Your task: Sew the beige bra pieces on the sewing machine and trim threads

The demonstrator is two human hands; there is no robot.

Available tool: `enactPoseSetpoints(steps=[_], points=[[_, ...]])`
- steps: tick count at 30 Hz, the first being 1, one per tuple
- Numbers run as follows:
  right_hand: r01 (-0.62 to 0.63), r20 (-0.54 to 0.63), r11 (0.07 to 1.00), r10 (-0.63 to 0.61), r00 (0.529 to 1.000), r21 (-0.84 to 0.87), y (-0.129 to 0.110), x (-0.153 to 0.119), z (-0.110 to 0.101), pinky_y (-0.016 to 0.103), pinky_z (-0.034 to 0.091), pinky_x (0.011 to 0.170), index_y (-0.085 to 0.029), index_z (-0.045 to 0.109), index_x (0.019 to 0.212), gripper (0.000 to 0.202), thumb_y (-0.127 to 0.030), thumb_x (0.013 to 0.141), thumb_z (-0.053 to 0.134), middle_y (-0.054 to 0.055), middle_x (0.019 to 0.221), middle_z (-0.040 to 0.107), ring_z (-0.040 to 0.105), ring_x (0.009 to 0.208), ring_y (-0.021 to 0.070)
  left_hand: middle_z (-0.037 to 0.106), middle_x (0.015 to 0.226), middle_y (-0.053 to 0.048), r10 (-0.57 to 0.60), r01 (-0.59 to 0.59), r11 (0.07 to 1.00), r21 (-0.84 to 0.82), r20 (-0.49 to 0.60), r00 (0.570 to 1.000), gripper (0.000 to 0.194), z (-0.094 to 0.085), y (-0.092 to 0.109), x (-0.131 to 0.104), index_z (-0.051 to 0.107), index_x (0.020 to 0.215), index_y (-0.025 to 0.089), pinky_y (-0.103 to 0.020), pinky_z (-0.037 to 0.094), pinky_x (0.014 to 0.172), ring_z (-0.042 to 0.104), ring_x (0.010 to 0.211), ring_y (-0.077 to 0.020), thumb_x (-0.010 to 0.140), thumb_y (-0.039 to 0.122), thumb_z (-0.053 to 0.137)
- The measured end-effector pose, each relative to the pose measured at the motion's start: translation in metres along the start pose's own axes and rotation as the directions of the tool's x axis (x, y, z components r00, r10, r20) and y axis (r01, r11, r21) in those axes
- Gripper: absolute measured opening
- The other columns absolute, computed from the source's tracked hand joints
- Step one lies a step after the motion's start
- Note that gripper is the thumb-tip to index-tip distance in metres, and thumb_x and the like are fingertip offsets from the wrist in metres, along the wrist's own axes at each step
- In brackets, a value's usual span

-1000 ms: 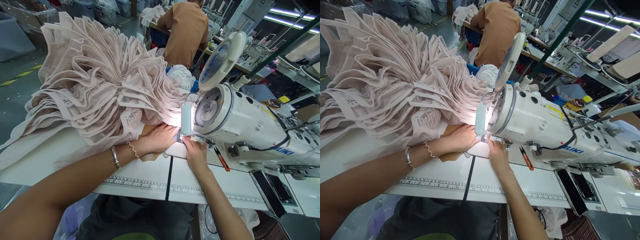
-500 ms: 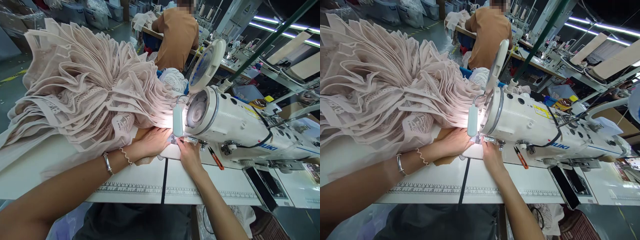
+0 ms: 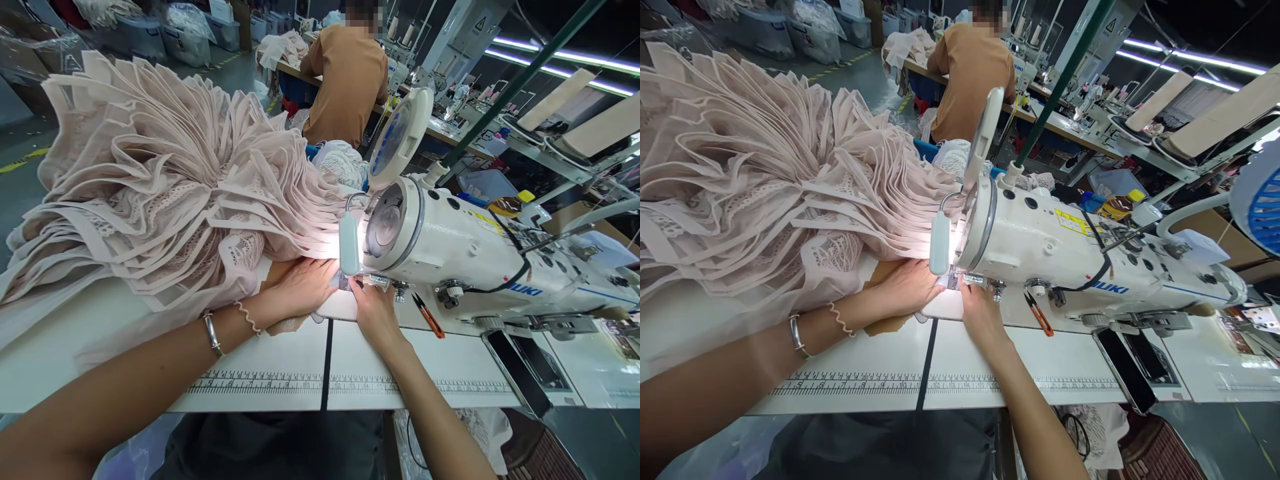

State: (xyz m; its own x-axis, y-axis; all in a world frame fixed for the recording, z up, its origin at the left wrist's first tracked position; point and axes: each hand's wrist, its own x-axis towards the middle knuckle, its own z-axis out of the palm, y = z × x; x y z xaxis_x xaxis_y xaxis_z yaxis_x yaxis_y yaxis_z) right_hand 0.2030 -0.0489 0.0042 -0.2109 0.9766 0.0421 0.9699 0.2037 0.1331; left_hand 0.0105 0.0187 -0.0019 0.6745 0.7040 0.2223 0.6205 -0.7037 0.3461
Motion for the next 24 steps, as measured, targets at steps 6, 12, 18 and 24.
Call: enactPoseSetpoints(steps=[6, 12, 18, 24], points=[[-0.005, 0.026, 1.000, 0.006, 1.000, -0.016, -0.002, 0.002, -0.005, 0.053, 0.044, 0.098, -0.021, 0.058, 0.141, 0.067, 0.000, 0.080, 0.037, 0.018, 0.123, 0.066, 0.057, 0.113, 0.0336, 0.063, 0.109, -0.012, -0.016, 0.016, 1.000, 0.011, 0.031, 0.999, 0.029, -0.005, 0.003, 0.000, 0.051, 0.121, 0.016, -0.042, 0.045, 0.095, 0.058, 0.111, -0.0299, 0.094, 0.020, 0.042], [-0.104, 0.196, 0.993, 0.092, 0.976, 0.051, -0.002, 0.005, -0.012, 0.052, 0.036, 0.105, -0.026, 0.050, 0.147, 0.070, 0.002, 0.085, 0.031, 0.014, 0.132, 0.063, 0.058, 0.114, 0.0308, 0.062, 0.112, -0.010, -0.009, 0.009, 1.000, 0.012, -0.018, 1.000, 0.027, -0.010, 0.004, 0.002, 0.052, 0.119, 0.016, -0.036, 0.045, 0.093, 0.058, 0.107, -0.0253, 0.095, 0.023, 0.043], [-0.129, 0.153, 0.989, 0.116, 0.981, 0.077, -0.002, 0.007, -0.007, 0.049, 0.040, 0.096, -0.020, 0.052, 0.145, 0.051, -0.014, 0.098, 0.032, 0.017, 0.111, 0.069, 0.060, 0.105, 0.0328, 0.063, 0.093, -0.009, 0.110, -0.112, 0.951, 0.288, 0.021, 0.994, 0.012, -0.026, 0.019, -0.012, 0.056, 0.096, 0.014, -0.036, 0.045, 0.081, 0.060, 0.088, -0.0229, 0.093, 0.010, 0.045], [-0.044, 0.055, 0.978, 0.033, 0.998, 0.206, -0.002, 0.009, 0.003, 0.043, 0.044, 0.093, -0.015, 0.052, 0.140, 0.043, -0.023, 0.101, 0.035, 0.015, 0.106, 0.070, 0.062, 0.100, 0.0296, 0.051, 0.071, 0.001, 0.223, -0.106, 0.947, 0.303, -0.386, 0.895, 0.016, -0.071, 0.020, -0.111, 0.049, 0.082, 0.021, -0.032, 0.044, 0.064, 0.049, 0.065, -0.0162, 0.098, 0.020, 0.046]])
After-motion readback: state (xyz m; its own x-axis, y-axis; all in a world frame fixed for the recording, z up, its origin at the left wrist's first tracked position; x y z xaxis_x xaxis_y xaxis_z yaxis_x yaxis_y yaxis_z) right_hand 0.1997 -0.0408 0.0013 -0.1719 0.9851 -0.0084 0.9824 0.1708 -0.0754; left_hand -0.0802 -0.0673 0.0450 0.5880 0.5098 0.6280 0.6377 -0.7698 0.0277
